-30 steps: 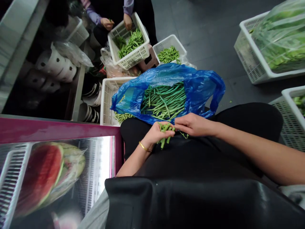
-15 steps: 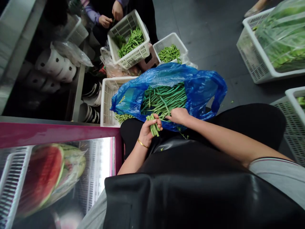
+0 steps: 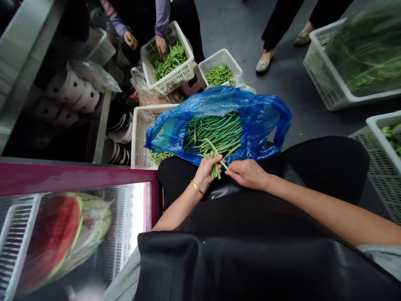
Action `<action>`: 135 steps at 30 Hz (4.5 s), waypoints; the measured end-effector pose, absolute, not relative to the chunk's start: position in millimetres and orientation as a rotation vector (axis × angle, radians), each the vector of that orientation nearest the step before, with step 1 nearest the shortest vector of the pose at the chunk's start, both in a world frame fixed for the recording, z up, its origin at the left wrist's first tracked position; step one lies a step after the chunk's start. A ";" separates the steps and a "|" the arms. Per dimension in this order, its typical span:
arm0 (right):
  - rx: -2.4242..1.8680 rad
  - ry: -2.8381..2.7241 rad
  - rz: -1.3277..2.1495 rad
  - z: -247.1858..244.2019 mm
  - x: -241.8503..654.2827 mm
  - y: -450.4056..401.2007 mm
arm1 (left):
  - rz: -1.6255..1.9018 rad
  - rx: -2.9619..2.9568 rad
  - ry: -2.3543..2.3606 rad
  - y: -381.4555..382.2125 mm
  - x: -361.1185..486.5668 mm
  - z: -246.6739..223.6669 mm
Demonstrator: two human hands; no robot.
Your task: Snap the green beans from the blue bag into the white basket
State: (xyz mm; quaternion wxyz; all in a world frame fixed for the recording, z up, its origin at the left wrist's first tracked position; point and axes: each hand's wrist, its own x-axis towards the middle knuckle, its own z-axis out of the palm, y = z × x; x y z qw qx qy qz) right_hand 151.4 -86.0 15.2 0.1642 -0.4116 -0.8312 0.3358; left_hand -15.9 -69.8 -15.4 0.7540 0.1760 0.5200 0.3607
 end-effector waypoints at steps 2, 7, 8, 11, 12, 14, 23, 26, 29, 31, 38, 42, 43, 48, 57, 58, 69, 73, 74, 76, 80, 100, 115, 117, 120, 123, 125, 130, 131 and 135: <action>-1.279 -1.939 1.065 27.4 158.1 -84.1 | 0.903 0.335 1.156 -76.5 -13.9 -7.0; -1.379 -1.611 1.522 38.1 195.1 -68.9 | 0.984 0.410 1.100 -87.4 -23.9 12.9; -1.342 -1.785 1.698 35.6 200.5 -64.6 | 0.921 0.483 1.056 -88.7 -27.5 15.9; -1.295 -1.860 1.960 27.9 198.9 -48.8 | 0.697 0.691 0.951 -92.0 -35.8 22.6; -1.306 -1.709 1.946 27.2 192.3 -42.7 | 0.631 0.738 0.924 -93.1 -36.9 23.9; -1.274 -1.385 1.878 29.5 174.2 -30.9 | 0.543 0.777 0.870 -95.5 -36.5 25.5; -1.245 -0.944 1.668 20.8 142.7 -52.0 | 1.299 0.358 1.009 -72.6 -52.7 21.5; -1.233 -1.071 1.948 9.1 135.8 -65.1 | 1.263 0.463 1.102 -65.4 -57.8 18.9; -1.171 -1.271 2.100 9.0 132.5 -63.1 | 0.844 0.630 1.064 -71.0 -53.2 15.4; -1.099 -1.457 2.165 15.7 138.9 -56.9 | 0.626 0.672 0.994 -76.1 -52.0 14.2; -0.987 -2.469 1.512 35.6 161.6 -48.2 | 0.422 0.649 0.816 -81.6 -46.9 14.0; -1.469 -2.750 0.502 19.9 151.5 -49.1 | 0.551 0.398 0.815 -85.2 -25.3 15.3; -1.578 -2.822 0.471 15.7 151.2 -49.0 | 0.544 0.384 0.807 -85.4 -22.0 15.7; -1.359 -3.128 1.137 10.7 157.9 -28.5 | 0.657 0.325 0.886 -79.4 -27.6 12.3; -1.846 -1.678 1.657 -9.9 42.6 108.3 | 0.794 0.288 0.895 -70.6 -35.5 0.5; -1.843 -1.656 1.676 -12.9 37.4 108.6 | 0.818 0.265 0.926 -69.8 -37.5 -0.9; -1.339 -2.233 1.550 -0.4 138.2 -58.3 | 0.905 0.252 1.155 -60.0 -24.1 -18.7; -1.370 -1.801 1.540 7.7 153.4 -71.5 | 1.041 0.223 1.144 -66.6 -17.6 -12.1; -1.396 -1.590 1.515 8.7 159.8 -71.9 | 1.062 0.203 1.153 -69.0 -18.0 -10.4; -1.404 -1.344 1.492 8.2 175.0 -72.2 | 1.047 0.197 1.167 -74.0 -20.3 -7.4; -1.325 -1.793 1.769 3.8 195.7 -66.1 | 0.887 0.425 1.144 -82.8 -23.1 -0.7; -1.311 -1.191 1.650 20.0 143.8 -59.4 | 1.014 0.235 1.156 -60.1 -47.6 -1.5; -1.340 -1.821 1.522 8.2 132.0 -61.5 | 0.997 0.406 1.105 -74.7 -23.3 -0.3; -1.387 -1.879 1.402 -0.9 132.1 -60.3 | 0.936 0.413 1.065 -79.2 -23.4 0.9; -1.382 -2.027 1.286 -6.9 136.4 -61.3 | 0.807 0.421 1.017 -82.9 -23.6 3.6; -1.235 -2.046 1.726 0.9 150.6 -56.6 | 0.756 0.509 1.002 -82.5 -25.8 11.0; -1.089 -1.901 2.135 10.3 161.8 -50.4 | 0.712 0.633 0.988 -80.8 -28.8 17.8; -1.013 -1.903 2.195 26.9 164.9 -44.1 | 0.597 0.765 0.894 -78.2 -32.0 24.9; -1.103 -2.045 1.938 27.3 161.8 -45.2 | 0.602 0.731 0.911 -78.4 -31.2 25.0; -1.474 -2.384 0.697 15.8 158.9 -50.9 | 0.620 0.629 0.992 -74.9 -39.3 39.3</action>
